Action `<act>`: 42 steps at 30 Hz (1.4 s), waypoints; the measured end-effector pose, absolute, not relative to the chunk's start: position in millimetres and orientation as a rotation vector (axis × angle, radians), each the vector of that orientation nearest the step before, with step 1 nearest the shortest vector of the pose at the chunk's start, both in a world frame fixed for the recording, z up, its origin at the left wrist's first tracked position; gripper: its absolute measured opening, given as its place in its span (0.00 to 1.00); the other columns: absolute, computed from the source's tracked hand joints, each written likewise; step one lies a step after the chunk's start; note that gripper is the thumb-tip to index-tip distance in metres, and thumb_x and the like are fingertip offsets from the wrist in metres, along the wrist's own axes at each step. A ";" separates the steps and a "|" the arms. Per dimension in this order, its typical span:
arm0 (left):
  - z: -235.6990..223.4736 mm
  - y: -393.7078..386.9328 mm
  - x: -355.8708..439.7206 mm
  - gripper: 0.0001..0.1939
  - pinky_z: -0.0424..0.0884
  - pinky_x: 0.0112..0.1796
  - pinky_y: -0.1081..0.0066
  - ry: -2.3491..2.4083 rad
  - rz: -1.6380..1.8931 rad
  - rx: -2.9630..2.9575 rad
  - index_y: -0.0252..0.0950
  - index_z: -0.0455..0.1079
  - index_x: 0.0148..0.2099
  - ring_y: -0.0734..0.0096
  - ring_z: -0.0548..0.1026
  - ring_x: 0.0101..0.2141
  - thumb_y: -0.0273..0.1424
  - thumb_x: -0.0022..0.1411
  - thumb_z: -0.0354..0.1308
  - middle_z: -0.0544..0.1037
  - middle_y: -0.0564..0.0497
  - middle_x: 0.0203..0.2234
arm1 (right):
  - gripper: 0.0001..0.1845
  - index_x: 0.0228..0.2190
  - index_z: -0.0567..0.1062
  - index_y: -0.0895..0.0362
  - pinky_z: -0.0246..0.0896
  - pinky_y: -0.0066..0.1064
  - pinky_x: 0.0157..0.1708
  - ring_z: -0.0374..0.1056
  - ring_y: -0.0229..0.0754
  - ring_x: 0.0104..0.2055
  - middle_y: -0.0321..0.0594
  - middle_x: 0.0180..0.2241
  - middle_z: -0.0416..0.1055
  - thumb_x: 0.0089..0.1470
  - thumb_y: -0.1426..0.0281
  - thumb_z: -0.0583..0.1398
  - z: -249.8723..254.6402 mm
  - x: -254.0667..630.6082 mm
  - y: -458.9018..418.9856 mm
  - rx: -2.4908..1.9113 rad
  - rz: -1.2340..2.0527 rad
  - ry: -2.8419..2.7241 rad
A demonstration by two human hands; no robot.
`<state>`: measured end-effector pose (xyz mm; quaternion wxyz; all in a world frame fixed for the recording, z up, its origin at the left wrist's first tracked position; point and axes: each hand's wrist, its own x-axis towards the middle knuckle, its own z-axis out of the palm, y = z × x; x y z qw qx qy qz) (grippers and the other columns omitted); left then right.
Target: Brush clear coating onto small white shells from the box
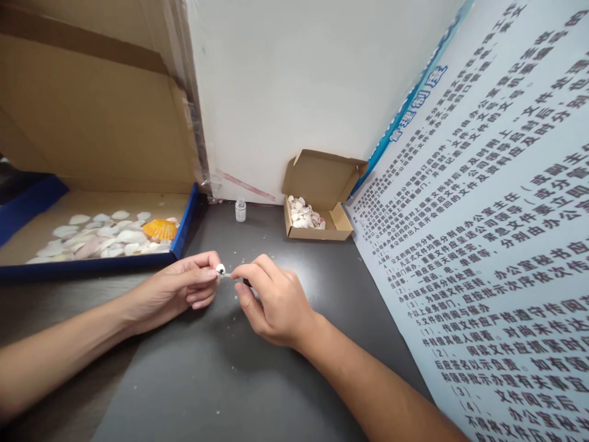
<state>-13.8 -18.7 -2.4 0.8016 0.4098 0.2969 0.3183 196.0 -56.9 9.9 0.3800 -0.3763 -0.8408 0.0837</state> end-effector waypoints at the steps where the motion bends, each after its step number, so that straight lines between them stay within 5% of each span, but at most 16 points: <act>1: -2.6 -18.7 -14.0 0.10 0.55 0.22 0.78 0.638 0.683 0.876 0.36 0.65 0.33 0.81 0.52 0.19 0.32 0.61 0.63 0.57 0.61 0.17 | 0.09 0.40 0.71 0.56 0.59 0.28 0.27 0.63 0.37 0.28 0.38 0.31 0.68 0.64 0.72 0.51 9.7 195.7 -56.7 -0.988 0.206 -2.165; 42: -2.9 -18.2 -14.5 0.09 0.57 0.21 0.80 0.630 0.734 0.818 0.34 0.67 0.30 0.81 0.52 0.20 0.28 0.62 0.61 0.58 0.59 0.19 | 0.08 0.36 0.76 0.58 0.60 0.27 0.24 0.64 0.35 0.21 0.36 0.23 0.74 0.63 0.68 0.58 5.2 193.8 -54.2 -0.795 -0.030 -2.102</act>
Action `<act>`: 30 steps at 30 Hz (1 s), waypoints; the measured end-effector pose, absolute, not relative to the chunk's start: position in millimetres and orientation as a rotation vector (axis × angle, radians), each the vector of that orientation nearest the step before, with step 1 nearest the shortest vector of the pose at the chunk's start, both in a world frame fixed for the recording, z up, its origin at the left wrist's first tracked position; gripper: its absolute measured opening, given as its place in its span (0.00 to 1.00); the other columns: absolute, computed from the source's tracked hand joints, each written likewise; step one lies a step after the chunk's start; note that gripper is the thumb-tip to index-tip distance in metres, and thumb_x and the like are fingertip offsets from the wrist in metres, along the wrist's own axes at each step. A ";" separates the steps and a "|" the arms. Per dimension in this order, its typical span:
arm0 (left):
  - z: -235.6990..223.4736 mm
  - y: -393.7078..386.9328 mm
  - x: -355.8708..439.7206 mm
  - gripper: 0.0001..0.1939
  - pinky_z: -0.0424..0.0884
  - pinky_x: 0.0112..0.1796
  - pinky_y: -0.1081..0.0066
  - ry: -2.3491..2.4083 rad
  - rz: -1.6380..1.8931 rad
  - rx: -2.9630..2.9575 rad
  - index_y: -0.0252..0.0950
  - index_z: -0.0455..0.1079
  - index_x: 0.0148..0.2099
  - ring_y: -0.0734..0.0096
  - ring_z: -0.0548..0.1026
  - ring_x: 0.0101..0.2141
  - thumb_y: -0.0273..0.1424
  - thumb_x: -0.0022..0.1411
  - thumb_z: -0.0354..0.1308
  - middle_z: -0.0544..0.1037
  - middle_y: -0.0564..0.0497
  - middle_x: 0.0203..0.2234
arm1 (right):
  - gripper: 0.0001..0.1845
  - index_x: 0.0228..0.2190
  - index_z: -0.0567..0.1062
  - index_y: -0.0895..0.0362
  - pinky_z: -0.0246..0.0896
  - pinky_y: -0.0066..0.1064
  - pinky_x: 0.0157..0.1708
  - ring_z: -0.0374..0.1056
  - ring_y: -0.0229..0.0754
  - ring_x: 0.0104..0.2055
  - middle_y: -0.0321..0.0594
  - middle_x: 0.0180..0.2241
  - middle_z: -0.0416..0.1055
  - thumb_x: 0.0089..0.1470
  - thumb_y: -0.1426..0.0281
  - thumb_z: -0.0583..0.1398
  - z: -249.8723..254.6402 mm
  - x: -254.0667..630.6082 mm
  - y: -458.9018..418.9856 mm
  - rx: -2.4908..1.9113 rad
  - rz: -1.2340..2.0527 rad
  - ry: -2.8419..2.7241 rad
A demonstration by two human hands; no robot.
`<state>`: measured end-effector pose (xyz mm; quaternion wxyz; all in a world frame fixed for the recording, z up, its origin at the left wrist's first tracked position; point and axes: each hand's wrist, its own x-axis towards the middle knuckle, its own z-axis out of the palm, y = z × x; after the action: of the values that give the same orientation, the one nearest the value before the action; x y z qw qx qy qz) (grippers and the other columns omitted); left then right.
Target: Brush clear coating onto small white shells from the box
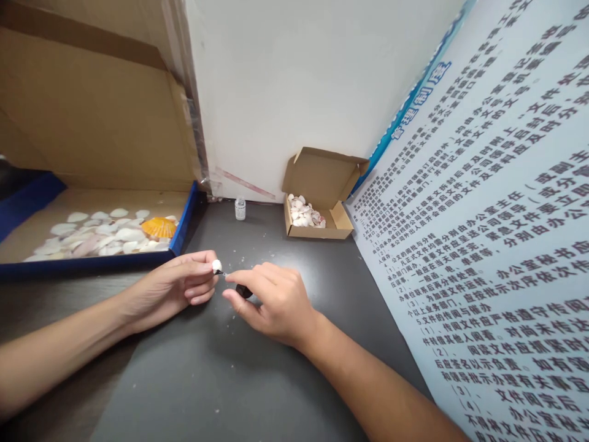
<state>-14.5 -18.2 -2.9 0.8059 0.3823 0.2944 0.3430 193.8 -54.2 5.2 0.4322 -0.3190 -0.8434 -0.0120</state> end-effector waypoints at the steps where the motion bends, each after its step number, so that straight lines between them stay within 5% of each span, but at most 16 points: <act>1: -3.0 -18.2 -14.5 0.09 0.57 0.21 0.80 0.629 0.731 0.821 0.33 0.67 0.30 0.81 0.52 0.20 0.28 0.62 0.61 0.58 0.59 0.19 | 0.09 0.36 0.76 0.58 0.60 0.27 0.24 0.65 0.35 0.21 0.36 0.23 0.74 0.63 0.68 0.58 5.0 193.9 -54.2 -0.796 -0.029 -2.104; 14: -0.5 -18.6 -14.1 0.08 0.56 0.21 0.79 0.661 0.735 0.812 0.34 0.67 0.29 0.81 0.51 0.19 0.28 0.61 0.61 0.58 0.59 0.18 | 0.08 0.29 0.75 0.57 0.59 0.25 0.22 0.63 0.32 0.18 0.33 0.22 0.75 0.61 0.71 0.59 7.7 192.9 -55.5 -0.877 0.017 -2.050; 30: -0.1 -21.3 -11.5 0.11 0.55 0.21 0.79 0.660 0.710 0.885 0.37 0.67 0.32 0.81 0.50 0.19 0.34 0.58 0.66 0.57 0.61 0.17 | 0.09 0.31 0.73 0.56 0.56 0.27 0.23 0.62 0.33 0.21 0.34 0.23 0.71 0.64 0.69 0.56 8.0 196.4 -56.0 -0.856 0.037 -2.090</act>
<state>-11.5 -21.3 -0.1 0.7922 0.4116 0.3070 0.3299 196.4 -56.0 8.0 0.4271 -0.3425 -0.8367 0.0149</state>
